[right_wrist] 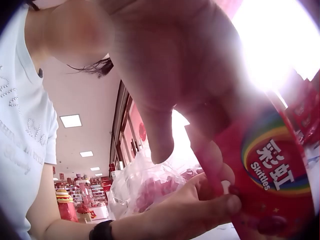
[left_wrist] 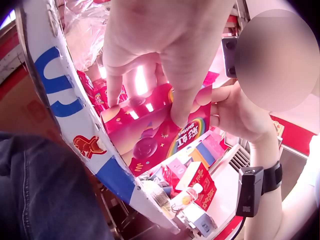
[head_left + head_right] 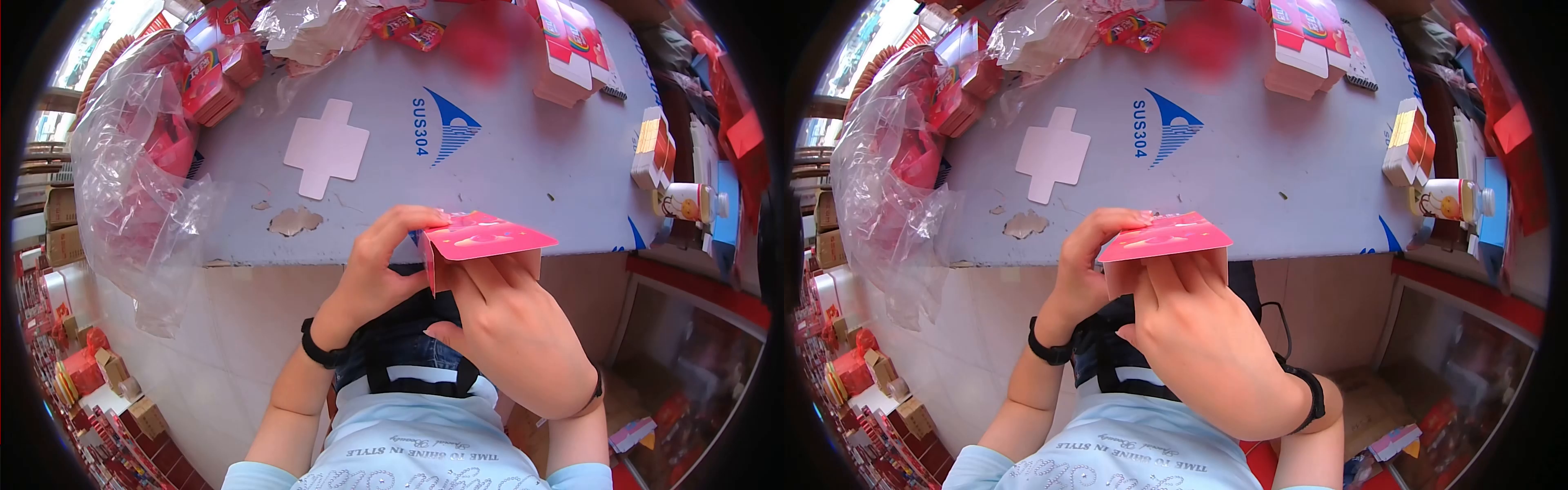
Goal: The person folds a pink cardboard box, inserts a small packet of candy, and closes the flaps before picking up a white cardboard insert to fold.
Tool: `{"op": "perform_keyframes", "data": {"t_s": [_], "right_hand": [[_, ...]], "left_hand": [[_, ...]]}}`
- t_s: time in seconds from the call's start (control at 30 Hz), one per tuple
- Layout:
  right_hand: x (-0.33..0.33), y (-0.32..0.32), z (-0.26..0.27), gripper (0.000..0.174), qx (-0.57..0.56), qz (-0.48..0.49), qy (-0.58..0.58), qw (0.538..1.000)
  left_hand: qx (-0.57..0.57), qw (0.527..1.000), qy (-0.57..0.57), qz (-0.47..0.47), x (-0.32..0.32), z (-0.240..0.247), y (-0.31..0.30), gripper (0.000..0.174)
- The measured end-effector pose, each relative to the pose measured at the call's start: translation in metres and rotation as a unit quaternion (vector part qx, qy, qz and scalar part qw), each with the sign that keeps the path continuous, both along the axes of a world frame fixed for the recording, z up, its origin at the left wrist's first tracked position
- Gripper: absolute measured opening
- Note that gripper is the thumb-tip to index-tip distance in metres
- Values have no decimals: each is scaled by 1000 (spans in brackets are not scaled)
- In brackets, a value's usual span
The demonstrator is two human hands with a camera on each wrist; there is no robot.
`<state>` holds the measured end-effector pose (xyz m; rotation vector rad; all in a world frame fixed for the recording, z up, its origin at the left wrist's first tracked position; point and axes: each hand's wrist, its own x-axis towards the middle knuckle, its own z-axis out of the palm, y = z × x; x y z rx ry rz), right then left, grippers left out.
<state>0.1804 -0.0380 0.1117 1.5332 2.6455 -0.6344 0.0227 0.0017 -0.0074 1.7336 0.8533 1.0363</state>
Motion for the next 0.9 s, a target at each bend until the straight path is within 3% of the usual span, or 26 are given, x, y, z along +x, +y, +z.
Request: {"op": "perform_keyframes", "data": {"t_s": [0.3,0.4,0.5,0.57,0.7,0.9], "right_hand": [[1,-6,6,58,21,-36,49,998],[6,-7,9,50,49,-37,83,995],[20,-13,13,34,147,-4,162,976],[32,-18,16,24,221,-110,231,941],[57,-11,13,14,230,-230,172,930],[86,47,-10,20,150,-233,141,950]], "left_hand": [[-5,1000,6,-2,0,1,2,50],[-6,1000,5,-1,0,0,3,50],[-13,1000,5,-3,-3,2,4,49],[-14,1000,6,-7,-5,4,7,49],[-19,1000,18,-13,-8,7,11,50],[-18,1000,19,-17,-8,6,11,50]]}}
